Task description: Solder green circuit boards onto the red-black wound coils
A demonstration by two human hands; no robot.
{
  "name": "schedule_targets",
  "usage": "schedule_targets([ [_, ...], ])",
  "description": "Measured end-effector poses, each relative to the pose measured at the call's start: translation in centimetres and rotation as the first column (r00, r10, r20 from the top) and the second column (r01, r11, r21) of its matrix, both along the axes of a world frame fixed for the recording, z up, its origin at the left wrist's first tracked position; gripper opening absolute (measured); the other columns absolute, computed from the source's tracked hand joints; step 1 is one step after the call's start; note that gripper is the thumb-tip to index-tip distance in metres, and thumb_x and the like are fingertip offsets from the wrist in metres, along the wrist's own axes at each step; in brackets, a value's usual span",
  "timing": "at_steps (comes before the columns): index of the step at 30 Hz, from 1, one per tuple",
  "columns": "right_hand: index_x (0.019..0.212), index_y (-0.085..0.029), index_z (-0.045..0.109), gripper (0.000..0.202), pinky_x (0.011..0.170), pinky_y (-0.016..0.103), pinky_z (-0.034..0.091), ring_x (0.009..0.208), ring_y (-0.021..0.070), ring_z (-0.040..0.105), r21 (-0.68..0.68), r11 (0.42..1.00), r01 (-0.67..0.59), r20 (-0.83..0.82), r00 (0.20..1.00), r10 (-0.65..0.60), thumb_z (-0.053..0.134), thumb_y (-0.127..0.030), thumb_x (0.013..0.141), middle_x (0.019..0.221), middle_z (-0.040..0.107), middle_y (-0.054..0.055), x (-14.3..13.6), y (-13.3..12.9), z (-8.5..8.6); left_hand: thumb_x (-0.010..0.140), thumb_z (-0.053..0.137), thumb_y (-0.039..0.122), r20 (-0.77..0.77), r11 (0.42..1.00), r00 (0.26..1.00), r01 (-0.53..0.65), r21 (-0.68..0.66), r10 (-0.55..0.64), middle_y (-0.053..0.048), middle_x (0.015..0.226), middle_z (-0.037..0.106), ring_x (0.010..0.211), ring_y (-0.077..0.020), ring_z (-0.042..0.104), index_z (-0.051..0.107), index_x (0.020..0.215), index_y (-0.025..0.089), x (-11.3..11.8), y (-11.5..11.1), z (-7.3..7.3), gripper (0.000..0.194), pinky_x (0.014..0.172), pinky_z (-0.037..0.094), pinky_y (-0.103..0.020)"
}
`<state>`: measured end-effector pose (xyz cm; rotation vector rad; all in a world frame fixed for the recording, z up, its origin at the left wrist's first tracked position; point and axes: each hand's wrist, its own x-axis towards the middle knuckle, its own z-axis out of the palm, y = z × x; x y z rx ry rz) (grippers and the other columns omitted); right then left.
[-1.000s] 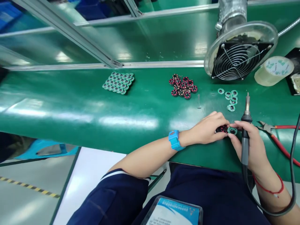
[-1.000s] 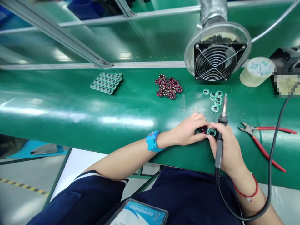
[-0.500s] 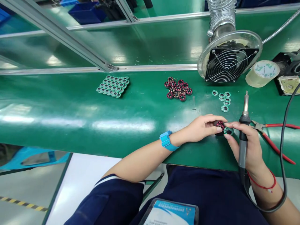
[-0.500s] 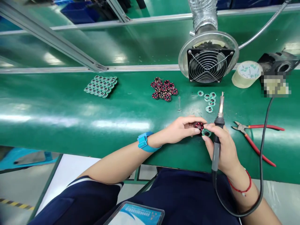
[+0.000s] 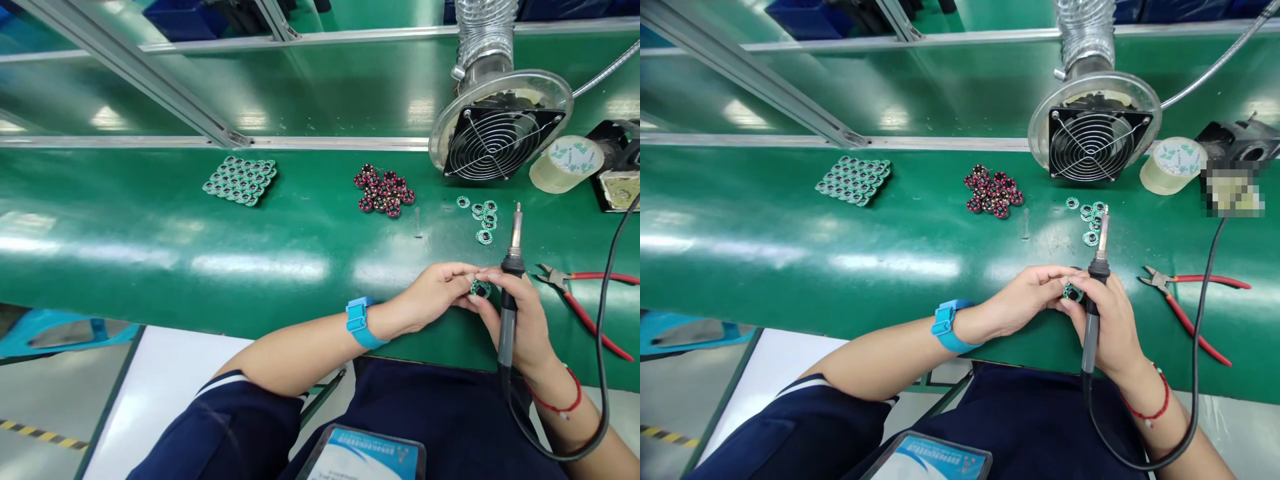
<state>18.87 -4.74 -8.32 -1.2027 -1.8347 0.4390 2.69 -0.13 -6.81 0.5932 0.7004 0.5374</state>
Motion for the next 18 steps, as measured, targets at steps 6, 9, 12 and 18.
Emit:
schedule_targets([
  [6,0.126,-0.025,0.046,0.038,0.078,0.037,0.05,0.095,0.0217,0.057,-0.04,0.999,0.032,0.199,0.98,-0.024,0.057,-0.021,0.09,0.107,0.06,0.008,-0.6,0.1,0.6,0.081,0.068,0.036,-0.057,0.985,0.998,0.007,0.175,0.003,-0.006,0.092,0.064,0.085,-0.0125,0.059,0.066,0.099,0.01,-0.2,0.1,0.4,0.032,0.083,0.047,-0.026],
  [9,0.131,-0.024,0.044,0.041,0.084,0.037,0.049,0.102,0.0219,0.056,-0.084,0.996,-0.027,0.237,0.97,0.046,0.056,-0.03,0.092,0.115,0.059,0.009,0.2,0.7,2.0,0.076,0.072,0.03,-0.107,0.978,0.994,-0.009,0.209,0.032,-0.006,0.091,0.065,0.081,-0.0137,0.062,0.06,0.101,0.012,-0.7,1.3,1.0,0.033,0.077,0.049,-0.027],
  [12,0.13,-0.024,0.047,0.04,0.082,0.036,0.049,0.099,0.0217,0.058,-0.07,0.995,0.078,0.302,0.952,-0.053,0.054,-0.037,0.093,0.111,0.06,0.008,2.8,2.4,3.0,0.076,0.071,0.028,-0.103,0.936,0.974,-0.163,0.314,0.203,-0.008,0.094,0.066,0.08,-0.0163,0.066,0.056,0.1,0.013,-2.4,3.8,2.1,0.032,0.071,0.051,-0.027],
  [18,0.129,-0.021,0.053,0.04,0.061,0.034,0.045,0.078,0.0234,0.061,0.014,0.88,0.475,0.563,0.724,-0.399,0.039,-0.039,0.097,0.098,0.061,0.01,9.3,7.5,0.9,0.074,0.063,0.016,-0.246,0.833,0.827,-0.392,0.391,0.505,-0.007,0.095,0.067,0.07,-0.0097,0.063,0.056,0.097,0.011,-7.7,11.6,3.2,0.024,0.063,0.049,-0.02],
])
